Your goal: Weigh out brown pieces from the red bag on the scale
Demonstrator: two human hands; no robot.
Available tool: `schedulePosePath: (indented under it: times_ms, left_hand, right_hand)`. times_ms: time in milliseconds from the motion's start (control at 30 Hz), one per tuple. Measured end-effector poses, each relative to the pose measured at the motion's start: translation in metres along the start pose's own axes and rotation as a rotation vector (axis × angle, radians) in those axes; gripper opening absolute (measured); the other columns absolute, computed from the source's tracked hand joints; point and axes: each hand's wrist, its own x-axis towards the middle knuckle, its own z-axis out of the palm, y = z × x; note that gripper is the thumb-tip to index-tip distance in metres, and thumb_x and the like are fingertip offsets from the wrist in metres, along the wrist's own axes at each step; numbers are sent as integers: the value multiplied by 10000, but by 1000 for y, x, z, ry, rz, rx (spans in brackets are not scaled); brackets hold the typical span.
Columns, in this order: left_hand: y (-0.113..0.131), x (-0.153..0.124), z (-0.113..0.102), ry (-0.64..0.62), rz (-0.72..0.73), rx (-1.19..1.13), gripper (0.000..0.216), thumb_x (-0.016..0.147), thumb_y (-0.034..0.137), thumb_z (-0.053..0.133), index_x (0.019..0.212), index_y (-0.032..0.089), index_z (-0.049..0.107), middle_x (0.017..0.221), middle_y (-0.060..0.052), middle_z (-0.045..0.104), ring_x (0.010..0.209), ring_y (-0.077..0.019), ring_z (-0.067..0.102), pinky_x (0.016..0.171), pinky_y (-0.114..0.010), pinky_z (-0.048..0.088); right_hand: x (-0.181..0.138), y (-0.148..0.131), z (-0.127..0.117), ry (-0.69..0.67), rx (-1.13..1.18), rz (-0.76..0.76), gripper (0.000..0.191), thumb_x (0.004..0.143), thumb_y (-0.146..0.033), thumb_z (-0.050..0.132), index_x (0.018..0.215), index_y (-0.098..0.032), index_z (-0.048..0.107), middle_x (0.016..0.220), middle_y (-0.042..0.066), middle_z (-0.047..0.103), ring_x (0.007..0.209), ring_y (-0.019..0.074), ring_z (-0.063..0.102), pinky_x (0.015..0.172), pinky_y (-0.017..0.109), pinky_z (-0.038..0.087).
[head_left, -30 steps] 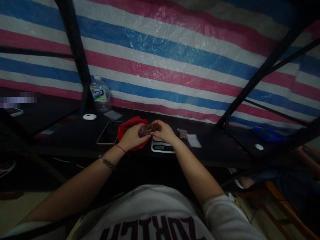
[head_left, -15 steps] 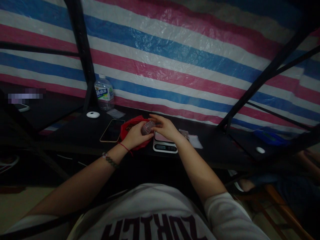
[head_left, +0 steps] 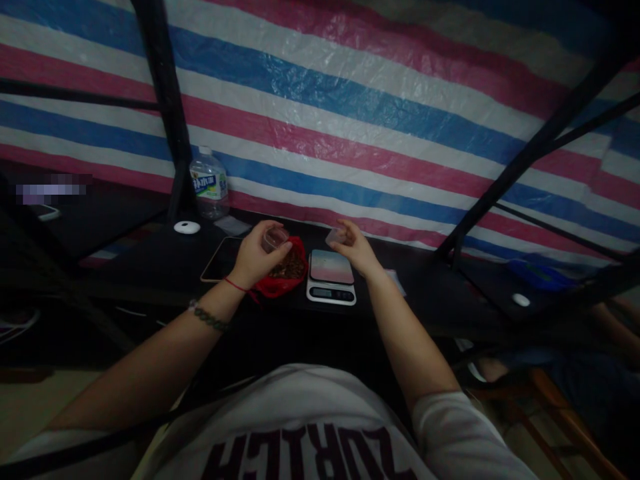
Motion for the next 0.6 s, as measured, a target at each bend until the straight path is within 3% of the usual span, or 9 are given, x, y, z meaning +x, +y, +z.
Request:
schedulePosePath:
  times_ms: [200, 300, 467, 533, 600]
  left_hand:
    - [-22, 7, -6, 29, -108, 155, 489, 712, 473, 648, 1102, 187, 583, 988, -47, 666, 885, -212, 627, 837, -342, 490]
    - [-35, 10, -8, 82, -161, 136, 469, 716, 481, 643, 1078, 186, 598, 987, -52, 670, 878, -211, 628, 829, -338, 488]
    - [-48, 11, -7, 108, -221, 133, 427, 718, 458, 643, 1042, 182, 613, 955, -56, 678, 851, -207, 629, 819, -343, 487]
    - [-50, 11, -7, 114, -218, 115, 414, 722, 443, 641, 1041, 181, 613, 946, -56, 679, 841, -204, 630, 809, -339, 487]
    - [-51, 11, -6, 114, -211, 110, 414, 721, 437, 640, 1044, 180, 614, 941, -56, 680, 833, -204, 631, 799, -337, 488]
  right_hand:
    - [-15, 51, -7, -9, -321, 151, 457, 686, -184, 679, 1135, -165, 600, 999, 55, 656, 921, 177, 613, 897, 358, 467]
    - [-22, 61, -8, -67, -450, 215, 492, 675, -162, 680, 1159, -187, 598, 1062, 64, 656, 955, 191, 612, 905, 369, 463]
    - [-13, 39, -7, 9, -564, -7, 615, 713, -310, 719, 1290, -201, 537, 1299, 116, 552, 1231, 256, 471, 1057, 443, 337]
    - [-3, 24, -1, 23, -514, -74, 490, 787, -333, 657, 1247, -186, 574, 1242, 112, 591, 1175, 235, 518, 1023, 415, 379]
    - [8, 9, 10, -70, -434, -98, 323, 852, -296, 581, 1143, -168, 638, 1136, 93, 648, 1053, 197, 590, 940, 357, 445]
